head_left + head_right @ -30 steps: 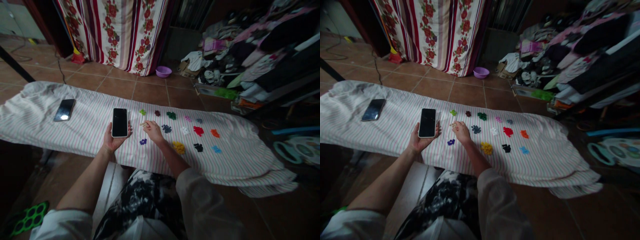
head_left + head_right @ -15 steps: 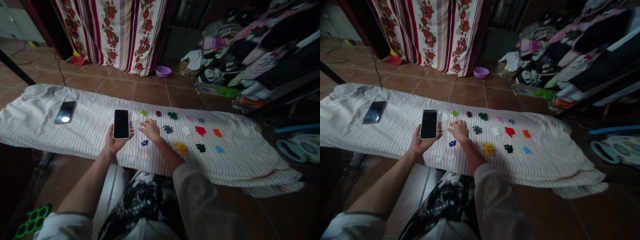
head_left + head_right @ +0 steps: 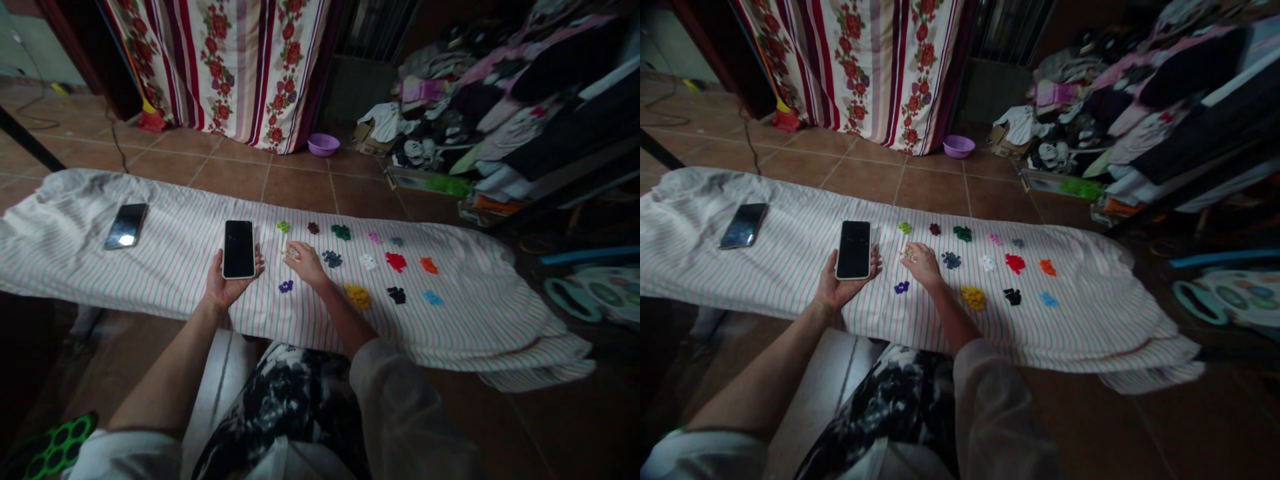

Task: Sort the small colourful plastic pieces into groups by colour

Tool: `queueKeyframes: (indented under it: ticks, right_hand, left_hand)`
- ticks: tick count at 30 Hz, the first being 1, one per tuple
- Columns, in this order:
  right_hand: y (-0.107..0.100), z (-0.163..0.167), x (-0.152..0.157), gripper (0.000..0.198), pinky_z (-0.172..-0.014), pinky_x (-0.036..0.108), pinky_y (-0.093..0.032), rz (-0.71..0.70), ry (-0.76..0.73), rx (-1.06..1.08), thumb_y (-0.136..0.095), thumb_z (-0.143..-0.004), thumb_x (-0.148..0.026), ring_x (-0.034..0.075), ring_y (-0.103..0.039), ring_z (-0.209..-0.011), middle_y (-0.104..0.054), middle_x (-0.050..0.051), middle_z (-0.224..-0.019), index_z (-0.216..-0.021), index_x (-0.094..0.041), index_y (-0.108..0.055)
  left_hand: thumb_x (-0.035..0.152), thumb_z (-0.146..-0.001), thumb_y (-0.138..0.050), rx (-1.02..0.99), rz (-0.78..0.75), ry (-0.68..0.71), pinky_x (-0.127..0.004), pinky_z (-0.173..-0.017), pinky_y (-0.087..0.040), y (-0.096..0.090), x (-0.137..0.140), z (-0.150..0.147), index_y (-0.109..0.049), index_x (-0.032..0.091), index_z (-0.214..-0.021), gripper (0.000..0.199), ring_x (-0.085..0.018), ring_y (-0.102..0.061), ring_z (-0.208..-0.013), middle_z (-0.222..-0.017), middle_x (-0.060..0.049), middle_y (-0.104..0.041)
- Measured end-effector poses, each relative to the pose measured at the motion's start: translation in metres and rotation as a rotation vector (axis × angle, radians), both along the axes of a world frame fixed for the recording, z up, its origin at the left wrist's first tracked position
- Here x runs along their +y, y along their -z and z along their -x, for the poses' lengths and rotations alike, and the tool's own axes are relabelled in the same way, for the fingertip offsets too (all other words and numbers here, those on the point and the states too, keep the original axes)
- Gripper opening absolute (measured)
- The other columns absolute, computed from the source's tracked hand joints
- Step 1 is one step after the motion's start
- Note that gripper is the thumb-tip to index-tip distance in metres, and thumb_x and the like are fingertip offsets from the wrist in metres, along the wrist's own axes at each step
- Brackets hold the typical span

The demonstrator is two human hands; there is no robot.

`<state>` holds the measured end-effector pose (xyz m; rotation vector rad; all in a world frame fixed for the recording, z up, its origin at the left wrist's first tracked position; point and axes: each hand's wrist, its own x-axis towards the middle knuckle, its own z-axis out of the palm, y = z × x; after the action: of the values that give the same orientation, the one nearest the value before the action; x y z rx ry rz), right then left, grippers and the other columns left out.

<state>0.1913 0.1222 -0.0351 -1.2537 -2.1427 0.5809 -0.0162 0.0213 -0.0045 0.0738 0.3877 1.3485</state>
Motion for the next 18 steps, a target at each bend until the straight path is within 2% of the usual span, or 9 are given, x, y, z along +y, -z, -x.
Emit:
queueKeyframes:
  ticks: [3, 7, 13, 18]
  right_hand:
    - [0.004, -0.006, -0.004, 0.042, -0.081, 0.033, -0.054, 0.052, 0.017, 0.042, -0.065, -0.075, -0.018, 0.019, -0.06, -0.096, -0.061, 0.009, -0.113, -0.117, -0.02, -0.061]
    - [0.005, -0.004, -0.004, 0.035, -0.078, 0.03, -0.056, 0.095, 0.031, 0.094, -0.061, -0.076, -0.014, 0.015, -0.062, -0.088, -0.061, 0.007, -0.106, -0.111, -0.02, -0.064]
    - [0.005, -0.002, 0.002, 0.038, -0.076, 0.03, -0.056, 0.085, 0.002, 0.107, -0.062, -0.076, -0.018, 0.017, -0.062, -0.093, -0.06, 0.008, -0.109, -0.114, -0.021, -0.062]
    - [0.001, 0.005, 0.006, 0.039, -0.092, 0.039, -0.047, -0.015, -0.001, -0.04, -0.068, -0.075, -0.024, 0.022, -0.059, -0.103, -0.063, 0.009, -0.113, -0.114, -0.019, -0.064]
  left_hand:
    - [0.054, -0.087, -0.04, -0.015, 0.024, -0.003, -0.046, -0.085, -0.053, 0.001, 0.0, 0.0, -0.04, 0.007, -0.138, 0.069, -0.031, -0.06, -0.107, -0.125, -0.023, -0.057]
    - [0.053, -0.087, -0.039, -0.013, -0.007, -0.003, -0.047, -0.087, -0.052, 0.004, 0.001, 0.001, -0.04, 0.006, -0.137, 0.069, -0.031, -0.059, -0.109, -0.126, -0.023, -0.056]
    - [0.054, -0.087, -0.04, 0.015, -0.012, 0.003, -0.047, -0.088, -0.052, 0.007, 0.002, 0.002, -0.042, 0.007, -0.136, 0.068, -0.031, -0.06, -0.107, -0.126, -0.022, -0.056]
    - [0.053, -0.087, -0.041, 0.008, -0.024, 0.006, -0.045, -0.088, -0.052, 0.006, 0.002, 0.001, -0.041, 0.005, -0.136, 0.069, -0.03, -0.06, -0.106, -0.126, -0.023, -0.056]
